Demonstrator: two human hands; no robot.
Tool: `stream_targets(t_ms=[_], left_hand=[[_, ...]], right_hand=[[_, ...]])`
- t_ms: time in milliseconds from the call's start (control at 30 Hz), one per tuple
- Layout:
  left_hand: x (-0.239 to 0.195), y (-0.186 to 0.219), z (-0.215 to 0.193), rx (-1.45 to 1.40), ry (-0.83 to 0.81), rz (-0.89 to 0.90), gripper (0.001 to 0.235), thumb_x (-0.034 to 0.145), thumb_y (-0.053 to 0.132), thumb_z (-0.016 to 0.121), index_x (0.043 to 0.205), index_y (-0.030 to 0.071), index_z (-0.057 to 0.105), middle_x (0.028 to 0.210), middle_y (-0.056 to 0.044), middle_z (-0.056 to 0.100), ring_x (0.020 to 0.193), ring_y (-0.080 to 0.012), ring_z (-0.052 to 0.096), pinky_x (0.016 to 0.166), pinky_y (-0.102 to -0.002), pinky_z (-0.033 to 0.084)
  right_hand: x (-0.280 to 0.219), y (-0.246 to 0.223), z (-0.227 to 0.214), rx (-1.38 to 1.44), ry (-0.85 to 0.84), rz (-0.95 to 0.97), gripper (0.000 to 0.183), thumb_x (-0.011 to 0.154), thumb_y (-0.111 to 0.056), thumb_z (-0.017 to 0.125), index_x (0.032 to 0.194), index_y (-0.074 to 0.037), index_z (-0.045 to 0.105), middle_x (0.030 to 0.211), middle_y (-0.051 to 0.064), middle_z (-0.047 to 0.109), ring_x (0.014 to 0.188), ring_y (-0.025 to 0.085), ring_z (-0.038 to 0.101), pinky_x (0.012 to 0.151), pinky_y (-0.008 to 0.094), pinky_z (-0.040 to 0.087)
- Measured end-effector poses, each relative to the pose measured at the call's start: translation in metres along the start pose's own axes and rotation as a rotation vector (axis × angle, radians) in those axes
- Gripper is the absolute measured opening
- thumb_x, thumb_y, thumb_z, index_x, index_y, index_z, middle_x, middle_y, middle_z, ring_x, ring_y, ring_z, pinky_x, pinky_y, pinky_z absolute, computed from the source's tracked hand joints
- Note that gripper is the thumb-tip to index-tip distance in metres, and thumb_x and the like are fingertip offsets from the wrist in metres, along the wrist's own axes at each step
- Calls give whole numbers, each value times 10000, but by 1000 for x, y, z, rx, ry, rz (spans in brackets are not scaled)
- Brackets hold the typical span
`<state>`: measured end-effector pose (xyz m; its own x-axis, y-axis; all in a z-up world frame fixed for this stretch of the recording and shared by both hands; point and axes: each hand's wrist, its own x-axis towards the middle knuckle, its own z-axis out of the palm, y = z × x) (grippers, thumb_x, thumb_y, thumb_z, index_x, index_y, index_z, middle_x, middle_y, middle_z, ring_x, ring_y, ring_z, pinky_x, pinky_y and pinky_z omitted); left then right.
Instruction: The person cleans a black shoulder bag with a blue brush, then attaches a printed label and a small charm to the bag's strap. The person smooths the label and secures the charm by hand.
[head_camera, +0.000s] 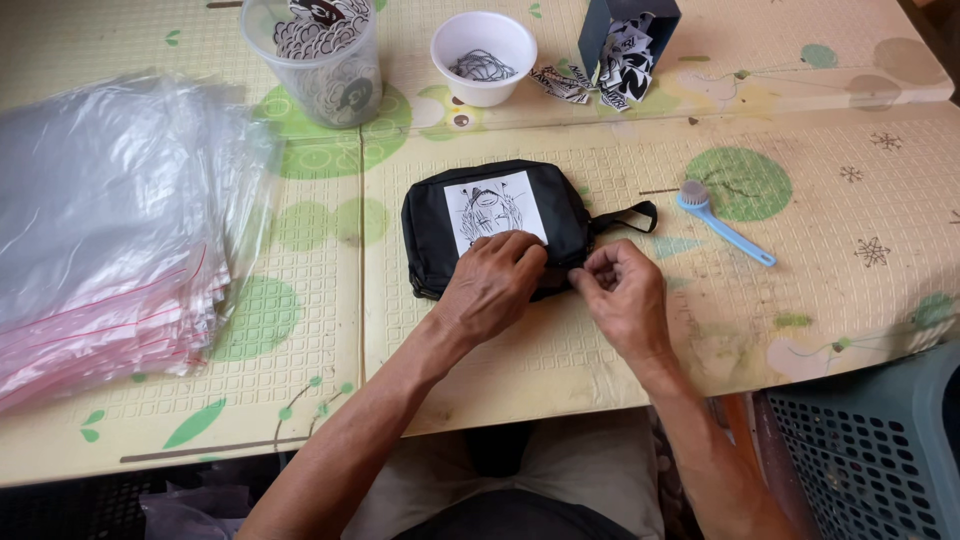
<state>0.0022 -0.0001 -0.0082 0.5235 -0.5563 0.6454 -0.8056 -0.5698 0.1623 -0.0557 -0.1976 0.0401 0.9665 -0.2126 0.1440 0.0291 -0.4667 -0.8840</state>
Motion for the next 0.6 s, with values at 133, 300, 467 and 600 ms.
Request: stream_targets(t_ms=[133,300,467,600], left_hand=[[2,2,-8,-33,-23,-16,93,934,145,602,1014,107,630,1004,-121,657,996,-378,730,831,-503,591],[4,3,-16,-142,-52,-23,128,929,104,605,1050,127,641,1017,-148,660,998,-404,734,838,-543,592],[4,5,-17,-144,-28,-31,109,910,134,629,1018,123,645,1029,-129,664,987,-402,730,809,-548,591],[2,3,-15,-159,-24,-27,108,910,130,633,1016,141,644,1031,-112,661,1013,-388,722,820,-541,584]], right_hand=[[4,-6,-5,63,8,-24,114,864,-15,754,956,-51,698,738,21,681,658,48,617,632,203,532],[11,5,-3,-43,10,-107,113,826,-33,798,908,-99,759,728,29,689,615,63,614,581,228,541],[10,3,-4,-75,-10,-194,65,847,-93,823,895,-125,792,761,39,694,620,86,641,566,224,532],[6,-6,2,-64,50,-202,86,826,-44,798,887,-66,742,689,24,657,571,77,588,536,232,520]])
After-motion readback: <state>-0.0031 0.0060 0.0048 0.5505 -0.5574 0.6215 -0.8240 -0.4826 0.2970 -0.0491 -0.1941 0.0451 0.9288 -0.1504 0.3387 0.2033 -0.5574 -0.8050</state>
